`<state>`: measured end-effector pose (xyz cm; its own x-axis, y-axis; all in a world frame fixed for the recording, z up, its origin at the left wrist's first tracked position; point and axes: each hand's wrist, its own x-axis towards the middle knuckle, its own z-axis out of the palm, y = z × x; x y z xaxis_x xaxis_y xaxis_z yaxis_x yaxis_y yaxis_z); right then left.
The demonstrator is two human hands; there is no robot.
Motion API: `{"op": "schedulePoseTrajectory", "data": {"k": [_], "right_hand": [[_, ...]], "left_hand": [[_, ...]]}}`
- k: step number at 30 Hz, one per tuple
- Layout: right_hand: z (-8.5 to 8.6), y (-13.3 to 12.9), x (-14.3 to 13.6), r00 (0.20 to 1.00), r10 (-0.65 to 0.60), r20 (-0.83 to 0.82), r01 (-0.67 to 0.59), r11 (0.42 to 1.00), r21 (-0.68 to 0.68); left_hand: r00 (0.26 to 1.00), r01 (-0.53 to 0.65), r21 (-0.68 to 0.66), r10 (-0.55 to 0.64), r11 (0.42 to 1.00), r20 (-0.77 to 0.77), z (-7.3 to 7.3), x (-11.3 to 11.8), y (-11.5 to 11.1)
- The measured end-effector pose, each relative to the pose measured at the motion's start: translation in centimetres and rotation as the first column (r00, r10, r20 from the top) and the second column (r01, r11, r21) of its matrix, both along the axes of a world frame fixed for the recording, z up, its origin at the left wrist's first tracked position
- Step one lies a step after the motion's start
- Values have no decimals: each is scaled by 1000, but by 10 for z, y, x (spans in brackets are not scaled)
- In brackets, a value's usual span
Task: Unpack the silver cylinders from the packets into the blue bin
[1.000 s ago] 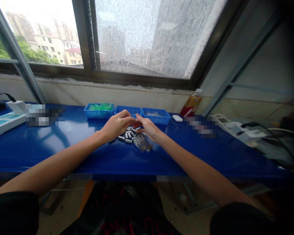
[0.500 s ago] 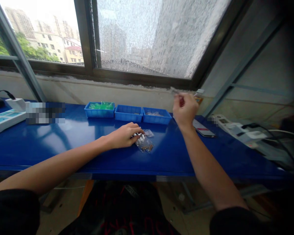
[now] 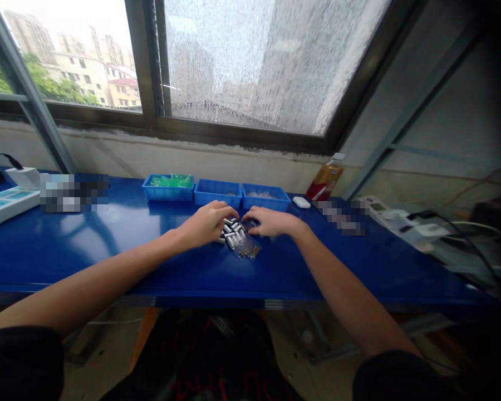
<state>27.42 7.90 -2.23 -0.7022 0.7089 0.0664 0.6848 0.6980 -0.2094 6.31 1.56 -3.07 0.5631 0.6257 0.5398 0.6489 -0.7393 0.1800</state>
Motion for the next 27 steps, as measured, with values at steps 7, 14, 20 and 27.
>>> {"op": "schedulePoseTrajectory", "data": {"k": [7, 14, 20, 27], "right_hand": [[-4, 5, -4, 985, -140, -104, 133, 988, -74], [-16, 12, -9, 947, -155, -280, 161, 987, -4], [-3, 7, -19, 678, -195, -709, 261, 965, -16], [10, -40, -44, 815, 298, -498, -13, 867, 497]], "left_hand": [[999, 32, -108, -34, 994, -20, -6, 0, 3], [998, 37, -134, -42, 990, -36, -6, -1, 2], [977, 63, -458, 39, 887, 211, 1, 4, -1], [688, 424, -778, 394, 464, 610, 9, -1, 7]]}}
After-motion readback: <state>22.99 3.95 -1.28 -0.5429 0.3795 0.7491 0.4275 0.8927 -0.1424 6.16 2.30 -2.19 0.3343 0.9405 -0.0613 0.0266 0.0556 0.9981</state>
